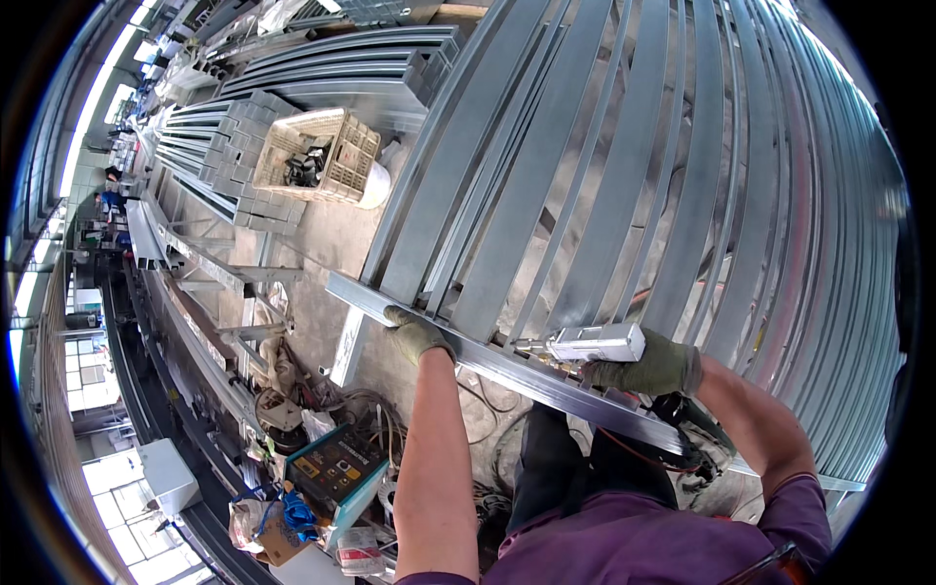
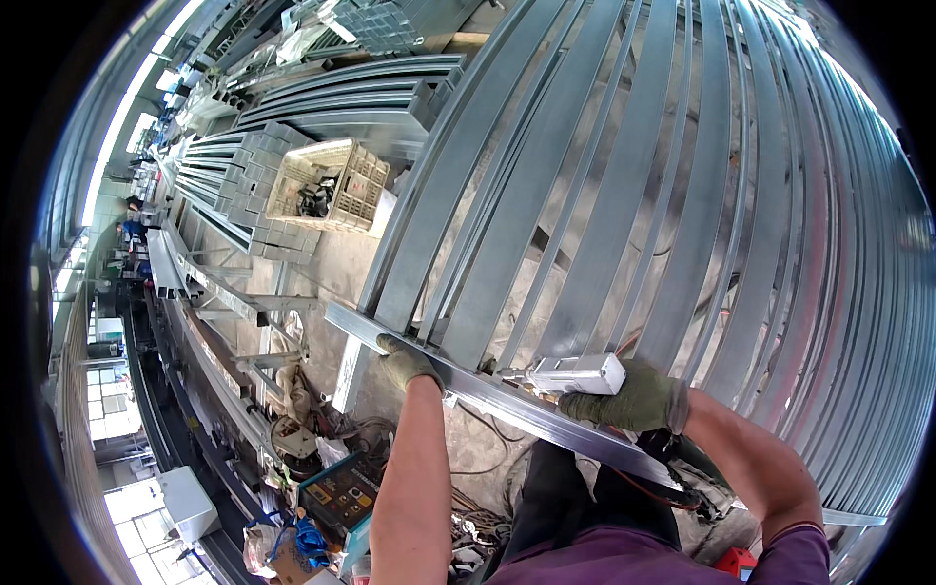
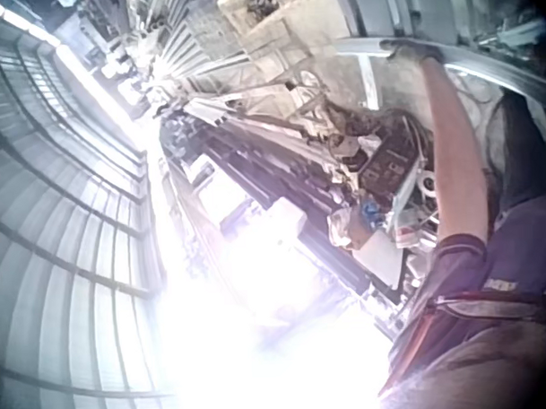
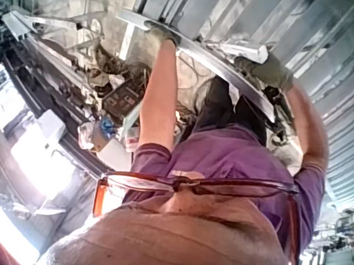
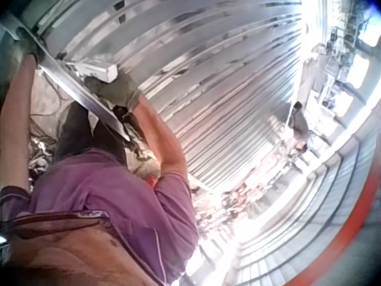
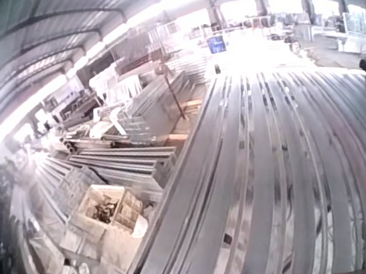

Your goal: The person welds a metal frame using a handheld welding torch. They hold the frame with one hand and guide the torch along the seams with the other, creating sparks as they work.

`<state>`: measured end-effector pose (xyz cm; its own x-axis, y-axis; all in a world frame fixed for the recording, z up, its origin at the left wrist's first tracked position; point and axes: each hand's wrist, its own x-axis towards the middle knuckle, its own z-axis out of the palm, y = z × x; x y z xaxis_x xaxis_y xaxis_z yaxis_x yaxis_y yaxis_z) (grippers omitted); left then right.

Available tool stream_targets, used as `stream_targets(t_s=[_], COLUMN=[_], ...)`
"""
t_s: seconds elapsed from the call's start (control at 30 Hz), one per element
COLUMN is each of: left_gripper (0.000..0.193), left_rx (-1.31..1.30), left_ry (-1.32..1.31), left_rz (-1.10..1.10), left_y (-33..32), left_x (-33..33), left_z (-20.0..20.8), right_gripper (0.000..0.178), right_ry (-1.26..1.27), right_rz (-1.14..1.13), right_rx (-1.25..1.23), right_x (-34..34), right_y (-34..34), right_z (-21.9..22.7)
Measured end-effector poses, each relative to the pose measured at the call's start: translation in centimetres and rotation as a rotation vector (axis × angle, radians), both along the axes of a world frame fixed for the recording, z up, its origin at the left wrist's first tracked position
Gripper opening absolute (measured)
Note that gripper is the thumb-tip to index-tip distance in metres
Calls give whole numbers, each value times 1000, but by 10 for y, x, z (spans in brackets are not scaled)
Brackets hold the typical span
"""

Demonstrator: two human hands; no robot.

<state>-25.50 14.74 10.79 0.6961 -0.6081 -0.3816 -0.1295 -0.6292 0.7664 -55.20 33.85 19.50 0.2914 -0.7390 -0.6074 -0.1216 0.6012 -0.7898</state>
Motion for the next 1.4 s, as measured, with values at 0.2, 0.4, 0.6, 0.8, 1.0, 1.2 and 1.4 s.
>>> stream_targets(t_s=[0.2,0.4,0.6,0.8,1.0,1.2,1.4], left_gripper=[76,81,83,84,81,64,65], left_rx=[-3,15,48,53,12,-28,-40], left_ry=[-50,-66,-43,-46,-42,222,-5], left_rz=[-28,-36,-49,-46,-9,82,10], left_y=[-2,0,1,-1,0,-2,-4], left_x=[15,11,-8,-2,-9,-5,18], left_z=[-16,-18,8,6,10,-2,-31], right_gripper=[57,53,49,49,52,53,54], right_ry=[-55,-70,-44,-66,-38,-64,-36], right_rz=[58,62,89,102,129,129,153], right_rx=[-18,-54,-105,-85,-67,-79,-22], right_x=[2,1,-1,2,2,3,3], right_y=[-12,-15,-15,-17,-18,-17,-23], right_z=[4,6,9,9,10,7,19])
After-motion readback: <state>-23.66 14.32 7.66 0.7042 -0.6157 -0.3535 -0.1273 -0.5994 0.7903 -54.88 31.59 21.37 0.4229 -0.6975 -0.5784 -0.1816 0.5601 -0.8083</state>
